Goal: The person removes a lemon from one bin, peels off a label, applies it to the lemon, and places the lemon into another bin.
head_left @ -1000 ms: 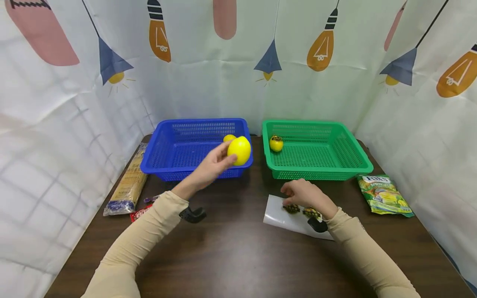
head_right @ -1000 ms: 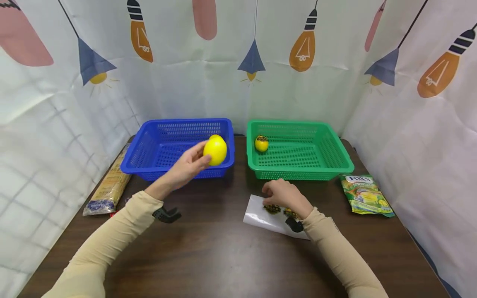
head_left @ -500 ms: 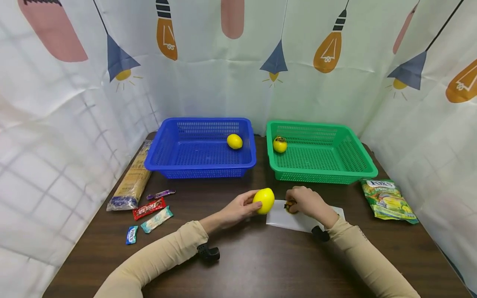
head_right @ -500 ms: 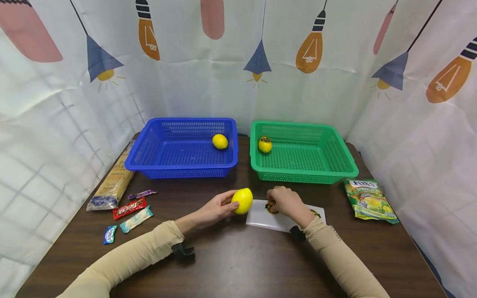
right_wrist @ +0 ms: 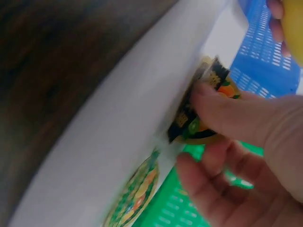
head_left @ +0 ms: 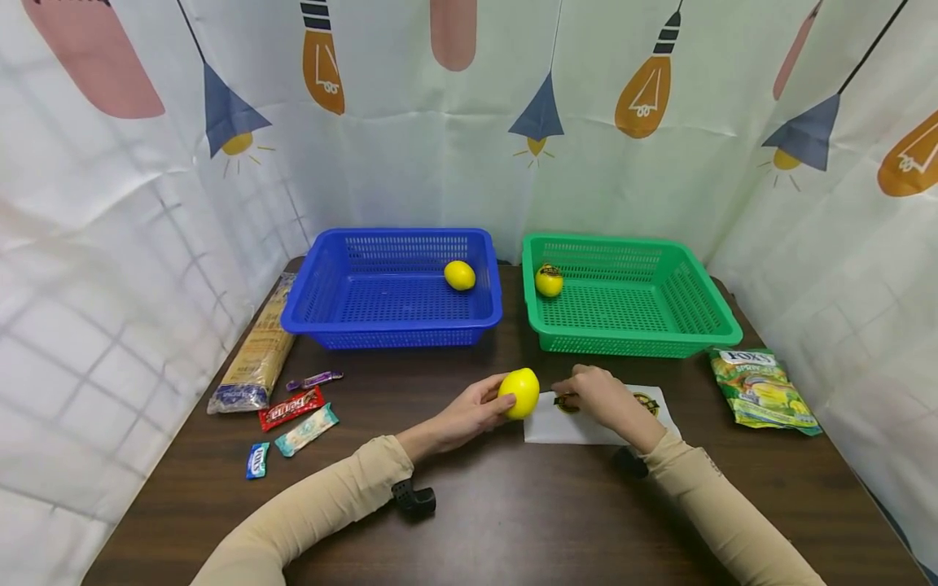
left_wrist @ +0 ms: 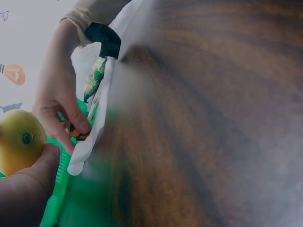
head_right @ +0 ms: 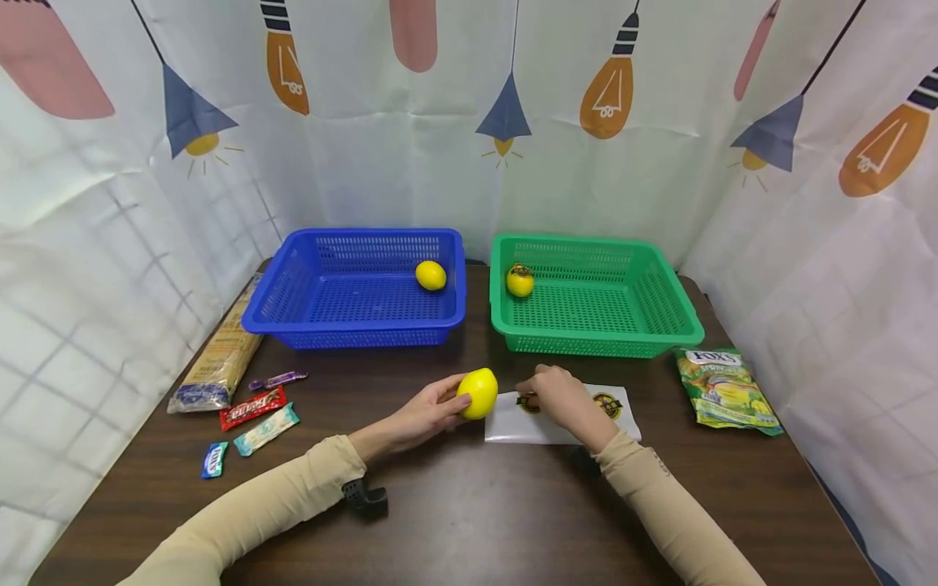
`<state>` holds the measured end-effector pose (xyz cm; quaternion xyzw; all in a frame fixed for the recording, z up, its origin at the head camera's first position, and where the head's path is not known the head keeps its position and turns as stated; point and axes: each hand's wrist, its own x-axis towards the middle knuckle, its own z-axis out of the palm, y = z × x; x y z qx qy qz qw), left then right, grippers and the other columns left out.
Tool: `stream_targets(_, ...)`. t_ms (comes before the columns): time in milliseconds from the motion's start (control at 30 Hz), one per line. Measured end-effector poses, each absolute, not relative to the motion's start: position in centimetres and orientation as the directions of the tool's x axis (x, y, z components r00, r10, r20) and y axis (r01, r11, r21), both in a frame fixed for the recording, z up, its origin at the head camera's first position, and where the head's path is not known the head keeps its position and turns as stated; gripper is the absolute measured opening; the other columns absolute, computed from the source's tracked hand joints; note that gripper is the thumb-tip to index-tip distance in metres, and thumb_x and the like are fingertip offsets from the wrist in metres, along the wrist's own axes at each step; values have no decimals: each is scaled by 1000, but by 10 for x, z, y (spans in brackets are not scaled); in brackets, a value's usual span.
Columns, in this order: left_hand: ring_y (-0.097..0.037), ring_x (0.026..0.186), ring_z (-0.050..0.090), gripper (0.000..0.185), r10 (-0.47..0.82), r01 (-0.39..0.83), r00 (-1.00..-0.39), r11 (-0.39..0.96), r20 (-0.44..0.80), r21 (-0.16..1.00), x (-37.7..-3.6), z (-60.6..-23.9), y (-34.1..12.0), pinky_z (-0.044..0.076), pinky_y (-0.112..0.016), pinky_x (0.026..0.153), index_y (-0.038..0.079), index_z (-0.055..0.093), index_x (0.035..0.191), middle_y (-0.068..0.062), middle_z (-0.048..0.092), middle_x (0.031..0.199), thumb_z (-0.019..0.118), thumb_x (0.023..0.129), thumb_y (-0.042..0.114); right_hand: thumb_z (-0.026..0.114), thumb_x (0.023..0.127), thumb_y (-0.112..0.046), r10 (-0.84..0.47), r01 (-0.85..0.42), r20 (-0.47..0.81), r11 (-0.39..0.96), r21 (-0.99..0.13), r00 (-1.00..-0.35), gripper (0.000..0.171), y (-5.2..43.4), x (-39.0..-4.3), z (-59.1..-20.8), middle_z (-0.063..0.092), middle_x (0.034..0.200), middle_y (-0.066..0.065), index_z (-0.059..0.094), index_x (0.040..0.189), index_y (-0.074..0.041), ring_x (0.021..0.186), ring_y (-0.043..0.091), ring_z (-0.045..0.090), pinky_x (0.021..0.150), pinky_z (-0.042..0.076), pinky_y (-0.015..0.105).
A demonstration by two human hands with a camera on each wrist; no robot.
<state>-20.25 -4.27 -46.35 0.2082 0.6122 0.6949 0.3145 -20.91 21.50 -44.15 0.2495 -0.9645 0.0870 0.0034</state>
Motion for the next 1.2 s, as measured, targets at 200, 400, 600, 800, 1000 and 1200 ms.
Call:
stream_targets(200,-19,126,53,61,701,-197,-710,-101,-71,975,-203,-460,-41,42,-41,116,2,22,155,-25,38,152,48,106,26,71,88,-7,-473,-463,-21,870,-167,-881,31,214,-206,-438,67,81,5,75,118,-16,68,12,45,52,36,20)
stream_targets(400,-15,121,53,59,702,-196,-711,-133,-48,972,-205,-457,-42,43,-41,115,3,23,156,-24,39,151,47,106,25,66,90,-3,-506,-493,-29,851,-182,-862,33,212,-202,-424,62,77,9,69,123,-8,67,16,45,52,37,22)
stream_targets(600,-17,125,52,60,690,-175,-723,-154,-21,972,-208,-452,-45,40,-42,117,4,21,156,-25,36,153,48,106,25,69,91,-7,-473,-437,0,815,-380,-881,33,212,-203,-393,66,84,8,64,123,-1,68,12,53,59,45,23)
stream_targets(800,-19,130,51,58,669,-189,-742,-161,-33,969,-206,-454,-46,40,-43,118,6,21,156,-24,35,156,46,106,20,74,88,-14,-417,-408,176,573,-711,-892,25,199,-200,-371,59,85,5,62,110,-7,67,8,61,58,53,22)
stream_targets(1000,-20,132,50,60,646,-206,-763,-191,-35,960,-204,-456,-46,38,-47,119,7,21,156,-23,33,158,48,106,25,76,87,-16,-427,-387,183,463,-797,-886,27,179,-198,-377,65,89,10,64,109,-5,67,11,66,61,58,25)
stream_targets(1200,-16,127,52,58,626,-218,-779,-217,-36,952,-200,-454,-47,33,-54,120,6,22,154,-23,33,157,48,106,24,78,86,-19,-362,-378,223,447,-810,-905,23,170,-199,-385,67,92,10,67,104,-10,66,12,68,58,58,24)
